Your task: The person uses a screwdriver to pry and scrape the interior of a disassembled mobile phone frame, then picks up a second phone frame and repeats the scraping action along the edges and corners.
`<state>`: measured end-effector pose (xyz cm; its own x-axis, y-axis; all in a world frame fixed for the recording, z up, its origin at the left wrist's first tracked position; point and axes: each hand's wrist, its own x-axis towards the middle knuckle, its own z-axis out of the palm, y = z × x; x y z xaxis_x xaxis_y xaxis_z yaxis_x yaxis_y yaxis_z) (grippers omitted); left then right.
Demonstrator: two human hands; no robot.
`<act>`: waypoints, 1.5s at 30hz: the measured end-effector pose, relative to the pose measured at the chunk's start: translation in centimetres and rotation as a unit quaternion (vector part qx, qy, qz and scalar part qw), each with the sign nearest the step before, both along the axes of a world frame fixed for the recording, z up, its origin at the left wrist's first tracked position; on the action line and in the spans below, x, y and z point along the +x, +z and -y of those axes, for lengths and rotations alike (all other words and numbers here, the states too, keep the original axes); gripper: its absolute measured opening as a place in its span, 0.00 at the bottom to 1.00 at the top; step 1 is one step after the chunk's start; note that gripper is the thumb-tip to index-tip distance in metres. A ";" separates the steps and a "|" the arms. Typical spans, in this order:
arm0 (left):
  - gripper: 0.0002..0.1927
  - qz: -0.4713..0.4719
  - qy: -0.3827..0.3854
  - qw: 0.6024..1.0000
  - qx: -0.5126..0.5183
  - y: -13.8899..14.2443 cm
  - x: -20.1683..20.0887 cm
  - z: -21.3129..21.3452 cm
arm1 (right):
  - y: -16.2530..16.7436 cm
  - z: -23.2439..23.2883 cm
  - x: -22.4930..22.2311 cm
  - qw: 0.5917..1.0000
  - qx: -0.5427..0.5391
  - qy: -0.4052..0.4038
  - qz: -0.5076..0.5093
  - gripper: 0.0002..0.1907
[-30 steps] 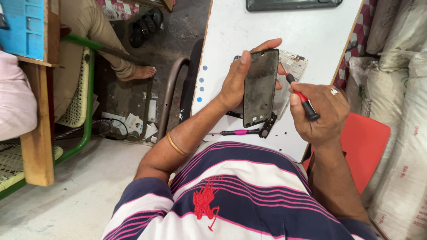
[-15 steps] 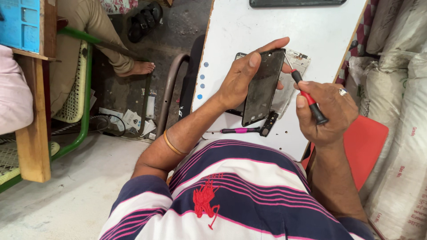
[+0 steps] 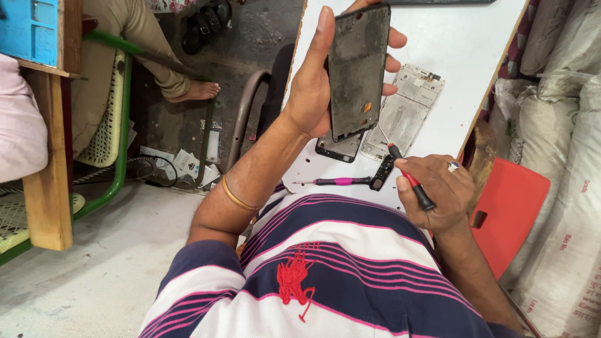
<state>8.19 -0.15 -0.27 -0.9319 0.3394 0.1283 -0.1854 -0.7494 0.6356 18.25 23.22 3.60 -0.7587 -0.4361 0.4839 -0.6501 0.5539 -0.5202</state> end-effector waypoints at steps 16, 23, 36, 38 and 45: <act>0.40 0.027 -0.114 0.982 0.149 -0.9 0.0 -2.7 | -0.6 0.7 0.5 0.925 -0.239 0.046 0.292 0.09; 0.43 0.073 -0.214 0.960 0.166 -0.4 3.3 -4.1 | 1.6 -0.6 -2.2 0.930 -0.276 0.017 0.242 0.13; 0.41 0.053 -0.197 0.962 0.184 -0.4 2.6 -4.3 | 0.4 -1.3 -2.6 0.955 -0.289 -0.034 0.064 0.12; 0.41 0.067 -0.203 0.960 0.182 -0.8 2.9 -4.3 | 0.2 -1.1 -2.5 0.965 -0.255 -0.024 0.056 0.12; 0.40 0.054 -0.173 0.965 0.187 0.7 1.8 -4.7 | 1.2 0.7 -2.6 0.981 -0.191 -0.004 0.039 0.12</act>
